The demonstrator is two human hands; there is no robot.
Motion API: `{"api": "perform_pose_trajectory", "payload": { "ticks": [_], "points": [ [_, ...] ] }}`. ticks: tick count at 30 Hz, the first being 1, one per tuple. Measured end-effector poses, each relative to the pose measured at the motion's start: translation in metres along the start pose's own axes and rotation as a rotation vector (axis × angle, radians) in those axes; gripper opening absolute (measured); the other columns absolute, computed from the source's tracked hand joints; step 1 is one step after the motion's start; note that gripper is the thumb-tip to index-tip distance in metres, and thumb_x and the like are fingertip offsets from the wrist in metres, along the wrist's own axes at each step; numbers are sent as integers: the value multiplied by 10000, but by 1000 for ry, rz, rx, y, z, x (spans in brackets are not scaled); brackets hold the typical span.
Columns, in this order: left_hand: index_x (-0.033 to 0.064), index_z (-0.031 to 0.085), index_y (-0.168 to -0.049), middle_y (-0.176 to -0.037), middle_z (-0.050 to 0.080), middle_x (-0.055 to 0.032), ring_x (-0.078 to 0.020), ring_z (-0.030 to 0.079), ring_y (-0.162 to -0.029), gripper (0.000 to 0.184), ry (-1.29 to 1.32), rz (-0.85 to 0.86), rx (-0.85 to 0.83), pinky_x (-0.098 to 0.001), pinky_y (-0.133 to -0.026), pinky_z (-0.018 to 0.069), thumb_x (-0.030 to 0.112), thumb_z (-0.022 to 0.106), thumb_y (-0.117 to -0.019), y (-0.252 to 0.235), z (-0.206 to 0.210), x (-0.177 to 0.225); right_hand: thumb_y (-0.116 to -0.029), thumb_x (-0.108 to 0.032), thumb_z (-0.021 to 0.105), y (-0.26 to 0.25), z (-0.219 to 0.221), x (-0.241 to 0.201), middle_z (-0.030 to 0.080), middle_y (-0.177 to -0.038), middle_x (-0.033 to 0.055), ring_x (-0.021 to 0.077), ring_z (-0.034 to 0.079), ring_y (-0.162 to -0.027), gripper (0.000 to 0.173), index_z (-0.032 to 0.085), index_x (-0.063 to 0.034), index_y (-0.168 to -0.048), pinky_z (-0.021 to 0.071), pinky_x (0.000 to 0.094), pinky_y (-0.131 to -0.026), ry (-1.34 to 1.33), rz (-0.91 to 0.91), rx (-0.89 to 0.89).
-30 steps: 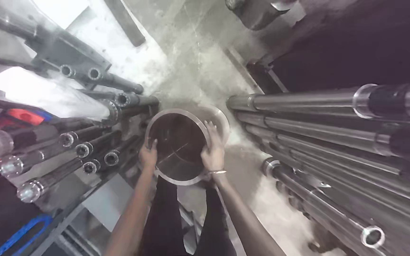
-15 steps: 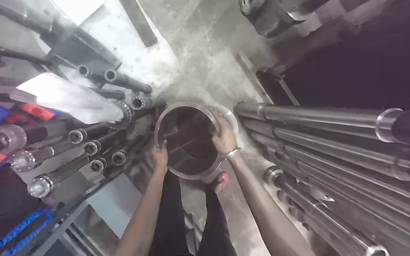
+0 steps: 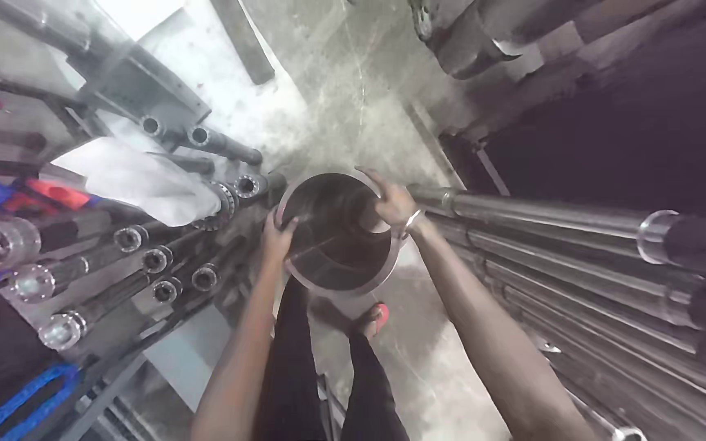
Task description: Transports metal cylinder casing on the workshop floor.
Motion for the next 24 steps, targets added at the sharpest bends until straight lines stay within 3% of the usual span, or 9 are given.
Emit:
{"api": "perform_pose_trajectory", "payload": {
  "ticks": [5,9,10,12,14,16,17,19,24],
  "points": [
    [-11,576,-1368,-1275,666,-190,-245,640,-1198,446,78,-5,-63,-429,-1065,497,218,678,-999,-14,18,17,-862,42,625,-14,-15,5,646,-1375,124,378,655,-1165,775,472,-314,-1533,510,668,-932,-71,-84,-15],
    [-15,591,-1349,-1245,682,-181,-235,656,-1176,431,56,7,-30,-419,-1057,511,234,667,-1005,-13,21,18,-857,3,689,-20,-26,6,624,-1409,134,414,661,-1136,766,484,-301,-1530,521,684,-886,-73,-90,32],
    [-12,593,-1344,-1236,682,-183,-240,655,-1165,426,67,-1,-14,-427,-1048,511,235,668,-1005,-12,24,20,-872,-51,715,-15,-31,6,595,-1441,144,429,646,-1158,737,483,-289,-1531,516,690,-886,-63,-54,85],
    [0,608,-1331,-1219,692,-179,-245,664,-1151,414,75,-20,21,-442,-1037,517,239,676,-999,-6,25,19,-928,-344,742,9,-29,11,454,-1584,119,385,526,-1365,693,448,-259,-1551,469,645,-1045,0,41,222],
    [-1,590,-1362,-1245,684,-177,-233,655,-1171,424,126,-21,42,-420,-1042,515,211,670,-1003,-10,23,27,-889,-524,726,43,-17,18,384,-1624,149,345,369,-1498,831,418,-154,-1566,337,562,-1208,-22,121,403],
    [4,579,-1383,-1271,672,-176,-225,642,-1184,433,162,-63,51,-411,-1043,505,196,666,-1005,-6,25,30,-897,-333,734,71,9,28,391,-1616,172,333,316,-1527,804,387,-51,-1565,267,509,-1259,-169,178,511],
    [4,580,-1379,-1271,670,-177,-226,642,-1180,429,161,-78,52,-414,-1039,504,195,667,-1005,-6,26,31,-902,-155,692,75,18,29,431,-1591,170,319,362,-1507,713,409,-43,-1546,316,485,-1241,-246,207,570],
    [13,571,-1396,-1299,660,-171,-224,634,-1201,447,153,-96,54,-416,-1051,500,206,670,-1005,-5,26,30,-876,24,588,72,20,27,470,-1570,148,307,411,-1481,688,449,-88,-1540,358,481,-1215,-285,272,573],
    [16,604,-1339,-1260,665,-171,-239,639,-1164,401,188,-125,84,-444,-1017,512,218,678,-1001,-8,35,40,-849,22,612,53,-7,30,487,-1561,123,322,446,-1455,740,459,-167,-1548,408,522,-1169,-246,313,465]
  ]
}}
Point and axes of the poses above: each hand's wrist, its own y-axis away from the middle knuckle, its own z-axis out of the palm, x = y × z, the point moved 5 cm from there along -y, towards the middle knuckle
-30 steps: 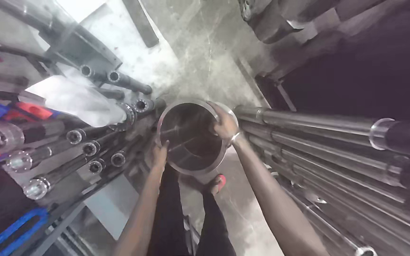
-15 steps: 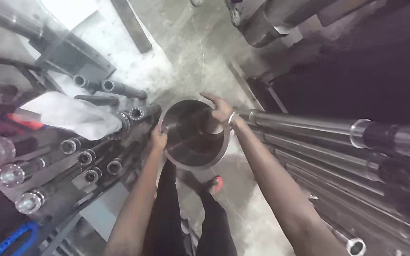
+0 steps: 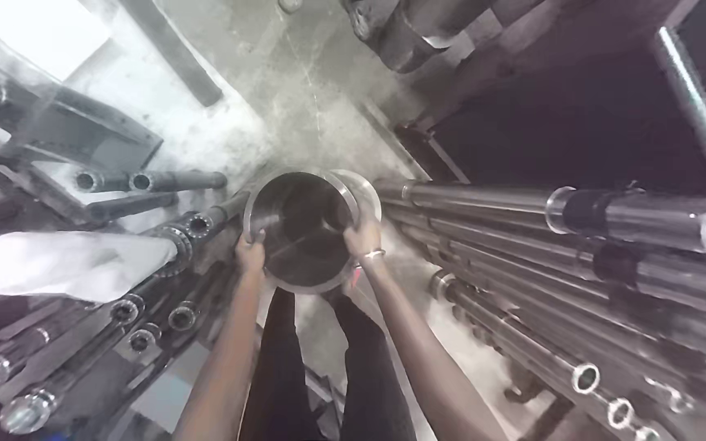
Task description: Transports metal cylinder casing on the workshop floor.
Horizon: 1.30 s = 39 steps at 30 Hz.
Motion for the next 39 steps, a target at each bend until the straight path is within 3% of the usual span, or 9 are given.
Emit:
{"api": "perform_pose_trajectory", "payload": {
  "ticks": [4,11,14,17,22,24,28,34,39],
  "points": [
    [6,586,-1335,-1195,667,-172,-237,654,-1066,408,-26,-18,29,-445,-938,541,242,663,-1012,1,5,6,-862,-12,642,-20,-5,-8,468,-1582,84,315,429,-1467,742,461,-226,-1549,420,564,-1145,18,-23,-32],
    [35,553,-1389,-1239,653,-187,-284,649,-1102,432,17,-127,77,-504,-939,541,243,645,-1022,5,9,15,-839,-24,676,-56,-6,-36,432,-1609,47,292,410,-1480,813,432,-308,-1561,380,593,-1163,47,-63,-183],
    [26,572,-1348,-1176,663,-178,-265,660,-1038,385,59,-146,114,-480,-887,560,212,642,-1018,9,11,18,-819,-8,687,-71,-4,-47,459,-1590,43,317,406,-1480,828,452,-322,-1548,368,650,-1142,40,-102,-214],
    [22,582,-1333,-1172,665,-178,-257,665,-1028,364,95,-157,130,-477,-885,564,200,639,-1021,12,16,21,-807,-6,705,-86,-6,-57,501,-1554,66,352,492,-1403,820,470,-292,-1538,439,667,-1059,66,-139,-249],
    [22,563,-1355,-1202,661,-193,-280,668,-1068,389,179,-208,174,-494,-903,566,204,644,-1021,15,23,22,-797,-25,719,-99,-12,-70,626,-1368,126,414,661,-1051,797,510,-349,-1495,521,685,-750,35,-149,-294],
    [18,565,-1355,-1199,665,-195,-281,671,-1066,385,223,-223,184,-494,-901,570,200,638,-1024,16,27,21,-813,-41,713,-105,-15,-75,636,-1349,141,430,650,-1081,774,508,-346,-1495,509,702,-780,36,-170,-329],
    [15,558,-1363,-1225,654,-204,-300,663,-1078,386,243,-251,210,-513,-909,558,204,622,-1032,24,36,25,-828,-47,693,-139,-6,-90,595,-1453,81,364,601,-1270,779,487,-322,-1527,494,667,-964,145,-230,-410],
    [39,531,-1418,-1302,627,-208,-319,632,-1161,425,237,-287,227,-542,-947,536,202,616,-1035,39,45,34,-814,-50,702,-156,-7,-98,639,-1399,82,365,635,-1219,793,498,-367,-1512,509,681,-930,146,-253,-463],
    [30,559,-1376,-1249,643,-205,-318,647,-1093,400,239,-312,257,-537,-899,545,207,626,-1024,47,51,35,-836,-56,688,-160,-14,-105,671,-1322,142,407,650,-1159,782,485,-378,-1519,506,687,-893,165,-249,-517]
  ]
}}
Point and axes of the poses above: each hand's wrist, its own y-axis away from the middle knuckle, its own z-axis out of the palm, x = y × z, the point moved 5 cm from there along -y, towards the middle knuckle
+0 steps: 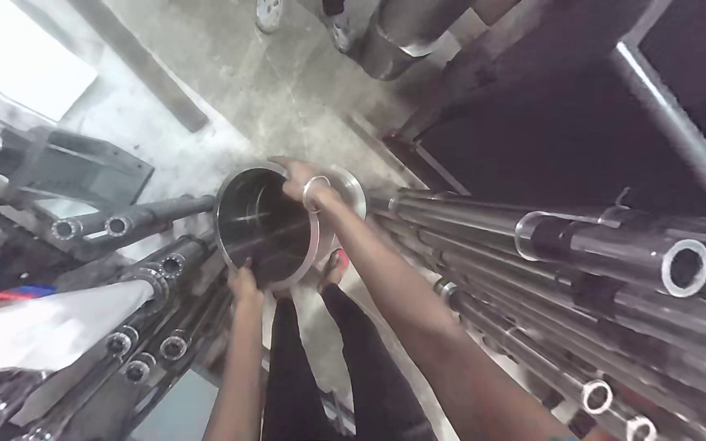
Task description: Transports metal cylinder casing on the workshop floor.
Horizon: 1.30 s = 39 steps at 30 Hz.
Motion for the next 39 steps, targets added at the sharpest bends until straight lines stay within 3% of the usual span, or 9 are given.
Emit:
{"api": "perform_pose_trajectory", "payload": {
  "ticks": [10,14,17,25,30,33,35,37,39],
  "points": [
    [11,630,-1257,-1112,682,-163,-243,665,-964,335,-190,156,-86,-464,-830,568,244,632,-1016,-14,0,20,-845,-67,713,-6,-9,1,682,-1263,187,427,661,-1102,736,512,-320,-1505,518,692,-841,-53,-42,14],
    [33,445,-1511,-1432,565,-218,-305,568,-1312,668,-389,497,-79,-494,-1098,467,260,740,-956,-52,13,78,-838,-84,719,-10,-11,-1,675,-1295,157,399,657,-1141,738,513,-327,-1504,522,680,-862,-25,-32,15],
    [57,386,-1563,-1513,502,-213,-298,491,-1405,793,-545,644,-172,-463,-1181,382,361,759,-933,-72,27,116,-814,-71,742,-6,2,5,686,-1231,183,433,662,-1057,726,550,-325,-1466,511,705,-772,-78,-24,46],
    [-11,635,-1236,-1135,673,-250,-373,649,-1094,513,-782,799,-304,-605,-998,473,455,594,-1026,-111,59,165,-853,-64,721,-10,-1,-16,653,-1285,174,418,652,-1091,721,520,-306,-1501,520,682,-831,-44,1,-14],
    [-25,641,-1196,-1125,674,-259,-397,647,-1097,502,-815,761,-246,-613,-1001,466,447,598,-1029,-105,58,167,-832,-65,734,-15,6,-14,706,-1155,184,425,683,-966,727,537,-336,-1477,528,678,-742,-41,-5,9],
    [-24,648,-1199,-1139,675,-272,-424,641,-1118,535,-829,744,-209,-648,-1002,453,478,602,-1017,-102,59,167,-830,-74,739,-9,0,-11,658,-1320,143,398,652,-1122,707,551,-308,-1470,510,693,-858,-37,-22,68],
    [-14,676,-1179,-1116,689,-263,-417,651,-1100,533,-817,754,-193,-644,-996,460,485,631,-999,-98,57,164,-924,-226,692,37,5,1,498,-1539,98,338,485,-1402,617,497,-276,-1508,418,653,-1093,-83,58,236],
    [-10,686,-1157,-1081,697,-244,-390,665,-1062,516,-781,777,-174,-620,-977,480,477,645,-991,-96,68,170,-935,-459,653,91,26,27,323,-1666,112,315,266,-1553,773,372,-181,-1600,290,619,-1216,-152,146,486],
    [-16,681,-1173,-1103,695,-250,-394,663,-1082,508,-797,744,-182,-613,-990,479,459,645,-997,-86,67,161,-884,-466,695,123,71,50,266,-1683,158,338,206,-1570,906,311,-100,-1619,228,611,-1243,-224,220,588]
  ]
}}
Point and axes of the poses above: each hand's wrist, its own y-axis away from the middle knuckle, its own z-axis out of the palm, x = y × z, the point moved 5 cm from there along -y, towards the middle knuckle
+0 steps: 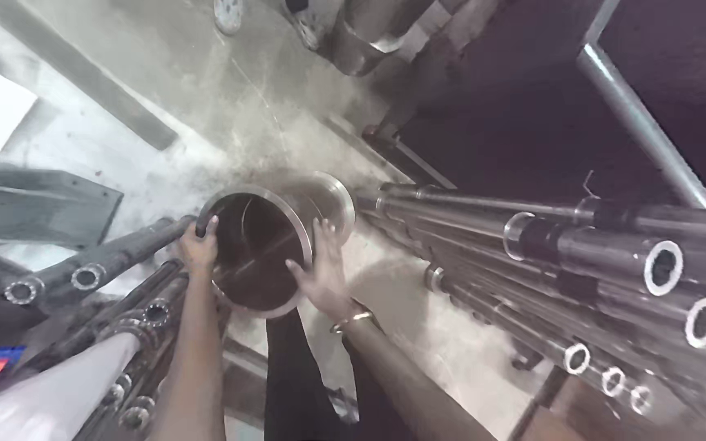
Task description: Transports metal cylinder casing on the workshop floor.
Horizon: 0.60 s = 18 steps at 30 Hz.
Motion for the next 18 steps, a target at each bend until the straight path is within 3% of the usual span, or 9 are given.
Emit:
{"api": "perform_pose_trajectory", "payload": {
  "ticks": [2,4,8,12,18],
  "points": [
    [-37,663,-1168,-1113,680,-275,-419,646,-1097,522,-23,-13,-11,-627,-991,463,458,637,-1002,9,-2,4,-789,-119,682,11,13,7,302,-1660,188,366,239,-1556,861,364,-56,-1587,245,584,-1251,-93,-26,101],
    [-15,673,-1199,-1130,690,-255,-405,651,-1111,522,-2,-10,21,-626,-1000,463,468,627,-1006,3,2,14,-684,15,620,-6,14,5,311,-1655,191,393,259,-1543,927,390,-65,-1578,255,620,-1230,-128,-81,144],
    [-36,663,-1202,-1144,683,-269,-405,646,-1125,517,-13,-18,27,-607,-1018,459,443,630,-1011,2,-2,7,-670,13,638,-7,20,-1,280,-1666,196,424,222,-1547,948,402,-104,-1580,225,705,-1195,-189,-84,98],
    [-31,673,-1203,-1129,693,-256,-385,656,-1114,512,5,-4,37,-595,-1022,465,441,635,-1007,-8,-4,-12,-650,17,655,-10,23,-15,275,-1669,192,424,217,-1548,962,420,-125,-1573,222,698,-1196,-180,-69,55],
    [-27,686,-1174,-1135,687,-259,-386,647,-1121,550,46,-88,41,-599,-1012,465,490,636,-993,-12,-4,-27,-701,-12,638,-31,21,-25,255,-1682,165,402,201,-1559,936,402,-193,-1589,232,691,-1199,-104,-73,-55]
  ]
}}
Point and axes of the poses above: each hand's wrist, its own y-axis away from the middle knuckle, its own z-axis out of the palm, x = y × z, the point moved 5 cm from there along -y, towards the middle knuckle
